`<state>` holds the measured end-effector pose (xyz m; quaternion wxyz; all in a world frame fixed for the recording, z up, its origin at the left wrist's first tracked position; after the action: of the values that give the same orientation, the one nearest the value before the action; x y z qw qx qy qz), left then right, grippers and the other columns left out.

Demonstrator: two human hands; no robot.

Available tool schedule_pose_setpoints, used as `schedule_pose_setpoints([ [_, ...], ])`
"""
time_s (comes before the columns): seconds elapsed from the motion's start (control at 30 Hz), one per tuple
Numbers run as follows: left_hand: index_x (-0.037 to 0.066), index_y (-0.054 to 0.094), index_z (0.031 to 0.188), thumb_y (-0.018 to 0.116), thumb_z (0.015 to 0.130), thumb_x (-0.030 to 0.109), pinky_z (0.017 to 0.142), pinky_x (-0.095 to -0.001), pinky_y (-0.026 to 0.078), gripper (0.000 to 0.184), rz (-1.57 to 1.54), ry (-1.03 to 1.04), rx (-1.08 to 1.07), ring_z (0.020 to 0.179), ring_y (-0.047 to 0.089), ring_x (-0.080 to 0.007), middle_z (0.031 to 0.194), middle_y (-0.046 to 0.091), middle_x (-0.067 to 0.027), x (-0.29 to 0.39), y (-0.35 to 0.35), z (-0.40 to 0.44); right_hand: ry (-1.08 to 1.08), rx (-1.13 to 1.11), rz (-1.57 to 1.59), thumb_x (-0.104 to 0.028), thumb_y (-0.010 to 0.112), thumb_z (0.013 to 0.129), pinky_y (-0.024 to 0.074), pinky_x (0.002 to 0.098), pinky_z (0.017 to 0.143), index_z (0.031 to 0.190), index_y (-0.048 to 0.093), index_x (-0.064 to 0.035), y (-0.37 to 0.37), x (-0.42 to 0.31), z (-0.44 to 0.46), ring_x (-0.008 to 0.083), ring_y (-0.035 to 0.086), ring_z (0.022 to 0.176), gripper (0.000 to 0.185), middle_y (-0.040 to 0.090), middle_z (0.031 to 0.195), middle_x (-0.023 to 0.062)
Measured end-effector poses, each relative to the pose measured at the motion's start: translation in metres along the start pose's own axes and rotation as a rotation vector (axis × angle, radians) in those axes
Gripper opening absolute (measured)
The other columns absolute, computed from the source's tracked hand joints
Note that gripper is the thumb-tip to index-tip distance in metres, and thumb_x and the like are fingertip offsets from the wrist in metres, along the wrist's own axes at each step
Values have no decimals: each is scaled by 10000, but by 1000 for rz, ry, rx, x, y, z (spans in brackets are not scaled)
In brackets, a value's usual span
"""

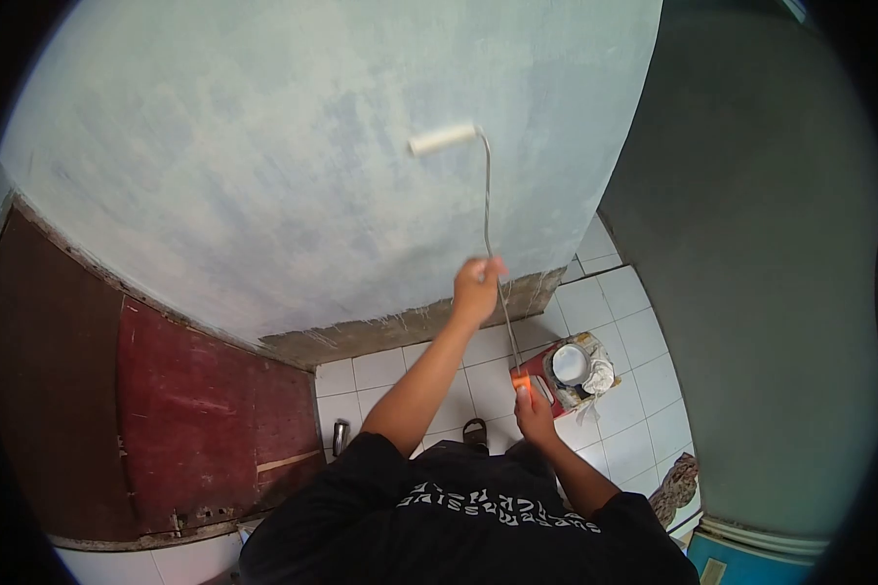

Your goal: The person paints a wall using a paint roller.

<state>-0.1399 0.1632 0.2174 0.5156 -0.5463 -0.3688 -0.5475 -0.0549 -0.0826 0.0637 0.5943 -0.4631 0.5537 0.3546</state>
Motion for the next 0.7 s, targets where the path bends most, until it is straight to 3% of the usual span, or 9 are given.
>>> schedule_pose_setpoints([
  [0.03, 43, 728, 914, 579, 1011, 281, 885, -328, 478, 298, 13, 84, 36, 949, 644, -200, 961, 691, -99, 34, -11, 7, -95, 12, -24, -401, 436, 1079, 368, 252, 506, 826, 475, -103, 2, -34, 10, 59, 427, 563, 393, 445, 654, -46],
  [0.13, 36, 722, 890, 583, 1011, 290, 911, -324, 462, 313, -16, 112, 59, 988, 630, -203, 988, 671, -97, 109, -38, 33, -11, -41, 82, -397, 433, 1080, 369, 255, 506, 830, 474, -93, 18, -118, 29, 60, 432, 563, 396, 456, 659, -41],
  [0.2, 24, 712, 898, 563, 1026, 330, 955, -337, 430, 364, -20, 242, 44, 1005, 589, -185, 991, 674, -69, 148, -47, 42, 63, -85, 200, -409, 441, 1072, 392, 277, 551, 1103, 595, -26, 31, -130, 35, 72, 461, 587, 414, 481, 669, -32],
  [0.27, 24, 712, 894, 567, 1023, 334, 956, -336, 429, 365, 14, 228, 31, 1006, 590, -187, 993, 674, -74, 140, -47, 42, 43, -72, 137, -412, 443, 1072, 389, 266, 552, 1170, 593, -31, 30, -136, 36, 62, 457, 595, 420, 477, 676, -32],
  [0.47, 42, 730, 868, 615, 991, 350, 881, -343, 480, 351, 99, 122, -54, 964, 635, -219, 996, 664, -118, 16, -21, 11, 57, -32, 42, -400, 441, 1073, 430, 290, 599, 1225, 616, -31, 20, -42, -3, 85, 492, 623, 435, 501, 691, -14],
  [0.53, 45, 732, 864, 622, 985, 360, 850, -341, 488, 355, 130, 15, -97, 925, 643, -212, 952, 672, -115, -37, -8, -7, 197, -35, -33, -412, 412, 1078, 410, 313, 571, 873, 535, -48, 11, -15, -25, 112, 486, 611, 436, 505, 684, 0],
  [0.7, 49, 739, 851, 634, 974, 381, 737, -333, 501, 369, 176, -314, -251, 786, 658, -189, 810, 694, -94, -145, 30, -42, 283, 6, -183, -436, 437, 1066, 428, 369, 607, 906, 573, -19, -5, 33, -54, 169, 506, 632, 467, 517, 675, 39],
])
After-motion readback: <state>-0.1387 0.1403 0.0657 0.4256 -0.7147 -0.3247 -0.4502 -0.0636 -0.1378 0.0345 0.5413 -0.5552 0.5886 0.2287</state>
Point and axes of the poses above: each hand's wrist, its own z-axis towards the middle knuckle, its own y-axis out of the palm, x = y × z, the point moved 10 cm from there along z, towards the middle knuckle
